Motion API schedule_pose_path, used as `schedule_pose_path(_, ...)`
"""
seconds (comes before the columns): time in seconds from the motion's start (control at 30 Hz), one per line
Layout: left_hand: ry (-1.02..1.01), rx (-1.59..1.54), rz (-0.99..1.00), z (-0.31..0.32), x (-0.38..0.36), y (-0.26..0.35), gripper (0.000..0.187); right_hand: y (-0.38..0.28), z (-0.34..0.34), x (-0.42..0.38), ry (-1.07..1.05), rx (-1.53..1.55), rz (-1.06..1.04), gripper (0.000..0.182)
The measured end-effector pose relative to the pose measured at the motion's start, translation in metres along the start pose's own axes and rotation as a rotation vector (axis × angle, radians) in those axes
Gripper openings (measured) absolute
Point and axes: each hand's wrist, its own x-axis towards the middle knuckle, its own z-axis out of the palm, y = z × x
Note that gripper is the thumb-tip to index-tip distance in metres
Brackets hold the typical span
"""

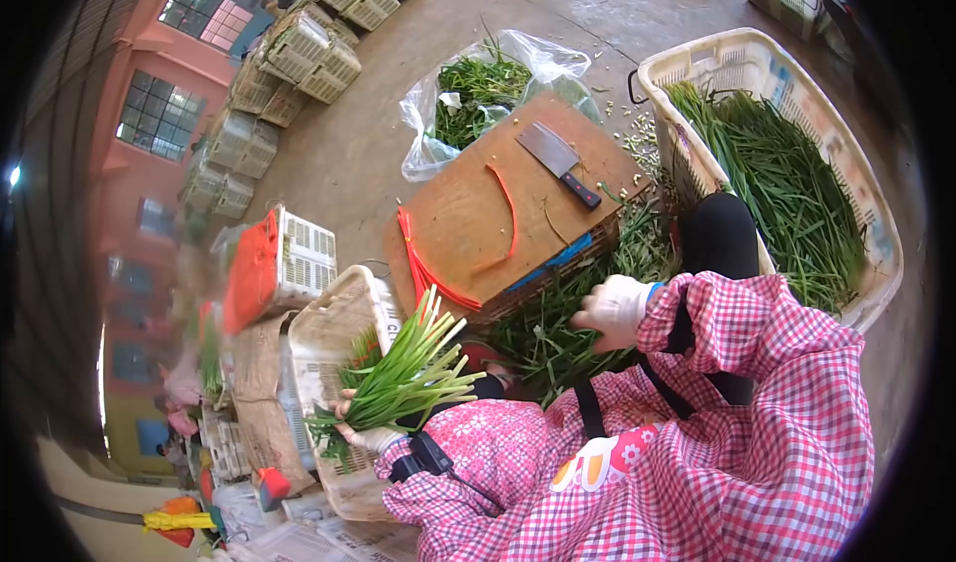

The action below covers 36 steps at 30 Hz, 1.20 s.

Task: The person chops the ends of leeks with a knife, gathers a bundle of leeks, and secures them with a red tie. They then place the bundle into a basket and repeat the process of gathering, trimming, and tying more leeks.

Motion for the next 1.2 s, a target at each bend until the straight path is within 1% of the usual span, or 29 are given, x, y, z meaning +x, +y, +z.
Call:
schedule_pose_path(0.03,0.002,0.005,-0.001,-0.007,0.004,0.000,0.023,-0.006,-0.003,0.006,0.136,0.177,-0.028,0.054)
schedule_pose_path(0.07,-0.117,-0.094,-0.055,-0.015,0.012,-0.002,0.025,-0.019,-0.021,0.010,0.099,0.478,-0.005,0.058)
schedule_pose_path(0.1,-0.236,-0.193,-0.106,-0.023,0.017,0.000,0.028,-0.025,-0.014,0.020,0.168,0.833,-0.067,0.055)
schedule_pose_path(0.13,-0.120,-0.190,-0.083,-0.014,0.015,-0.003,0.034,-0.039,-0.022,0.026,0.134,1.138,-0.039,0.054)
schedule_pose_path(0.17,-0.278,-0.277,-0.156,0.005,0.007,-0.009,0.032,-0.045,0.000,0.047,0.229,1.286,-0.076,0.054)
schedule_pose_path(0.23,-0.074,-0.162,-0.032,0.049,-0.017,-0.021,0.031,-0.070,-0.005,0.062,0.146,1.677,-0.031,0.049)
schedule_pose_path(0.3,-0.278,-0.220,-0.192,0.041,-0.010,-0.016,0.030,-0.089,0.001,0.068,0.169,1.740,-0.003,0.040)
schedule_pose_path(0.33,-0.292,-0.241,-0.201,0.048,-0.014,-0.016,0.029,-0.094,0.007,0.068,0.216,1.731,-0.018,0.034)
schedule_pose_path(0.37,-0.308,-0.263,-0.213,0.056,-0.017,-0.017,0.029,-0.098,0.012,0.065,0.302,1.726,-0.075,0.035)
schedule_pose_path(0.43,-0.317,-0.276,-0.230,0.056,-0.014,-0.009,0.030,-0.094,0.013,0.045,0.226,1.788,0.004,0.029)
schedule_pose_path(0.47,-0.292,-0.275,-0.214,0.053,-0.011,-0.003,0.031,-0.086,0.018,0.038,0.213,1.806,0.006,0.022)
schedule_pose_path(0.5,-0.267,-0.275,-0.200,0.050,-0.008,0.001,0.031,-0.078,0.019,0.027,0.182,1.712,0.103,0.019)
schedule_pose_path(0.53,-0.311,-0.278,-0.194,0.055,-0.011,0.003,0.033,-0.069,0.026,0.021,0.171,1.626,0.127,0.018)
schedule_pose_path(0.57,-0.283,-0.236,-0.127,0.057,-0.012,0.004,0.036,-0.061,0.031,0.015,0.159,1.541,0.152,0.018)
schedule_pose_path(0.63,-0.164,-0.264,-0.069,0.069,-0.020,0.004,0.043,-0.055,0.034,0.005,0.214,1.587,0.233,0.016)
schedule_pose_path(0.67,-0.279,-0.270,-0.114,0.065,-0.020,0.006,0.048,-0.051,0.037,0.006,0.184,1.625,0.265,0.017)
schedule_pose_path(0.7,-0.283,-0.271,-0.121,0.067,-0.021,0.004,0.048,-0.050,0.042,0.009,0.191,1.627,0.267,0.017)
schedule_pose_path(0.77,-0.351,-0.373,-0.156,0.076,-0.027,0.000,0.049,-0.056,0.043,0.018,0.290,1.891,0.246,0.019)
schedule_pose_path(0.8,-0.382,-0.395,-0.158,0.080,-0.031,-0.004,0.051,-0.059,0.041,0.022,0.293,1.924,0.268,0.024)
schedule_pose_path(0.83,-0.387,-0.400,-0.162,0.087,-0.034,-0.007,0.051,-0.062,0.037,0.025,0.283,1.903,0.255,0.033)
schedule_pose_path(0.9,-0.481,-0.488,-0.207,0.097,-0.038,-0.013,0.054,-0.068,0.025,0.029,0.278,1.994,0.241,0.043)
schedule_pose_path(0.93,-0.576,-0.479,-0.232,0.103,-0.037,-0.014,0.055,-0.068,0.027,0.037,0.293,2.002,0.174,0.054)
schedule_pose_path(0.97,-0.644,-0.448,-0.266,0.108,-0.038,-0.013,0.053,-0.067,0.030,0.041,0.342,2.052,0.159,0.060)
schedule_pose_path(1.03,-0.672,-0.465,-0.277,0.119,-0.044,-0.014,0.047,-0.058,0.028,0.045,0.478,2.113,0.165,0.065)
schedule_pose_path(1.07,-0.674,-0.465,-0.277,0.122,-0.044,-0.009,0.047,-0.049,0.027,0.051,0.563,2.178,0.149,0.069)
schedule_pose_path(1.1,-0.703,-0.437,-0.339,0.124,-0.042,-0.001,0.043,-0.038,0.025,0.052,0.654,2.247,0.222,0.069)
schedule_pose_path(1.13,-0.733,-0.412,-0.405,0.128,-0.042,0.002,0.040,-0.025,0.018,0.052,0.752,2.244,0.165,0.066)
schedule_pose_path(1.17,-0.750,-0.413,-0.413,0.147,-0.057,-0.004,0.031,-0.013,0.011,0.049,0.855,2.230,0.113,0.063)
schedule_pose_path(1.2,-0.791,-0.326,-0.429,0.155,-0.058,-0.002,0.030,-0.008,0.003,0.043,0.869,2.218,0.122,0.063)
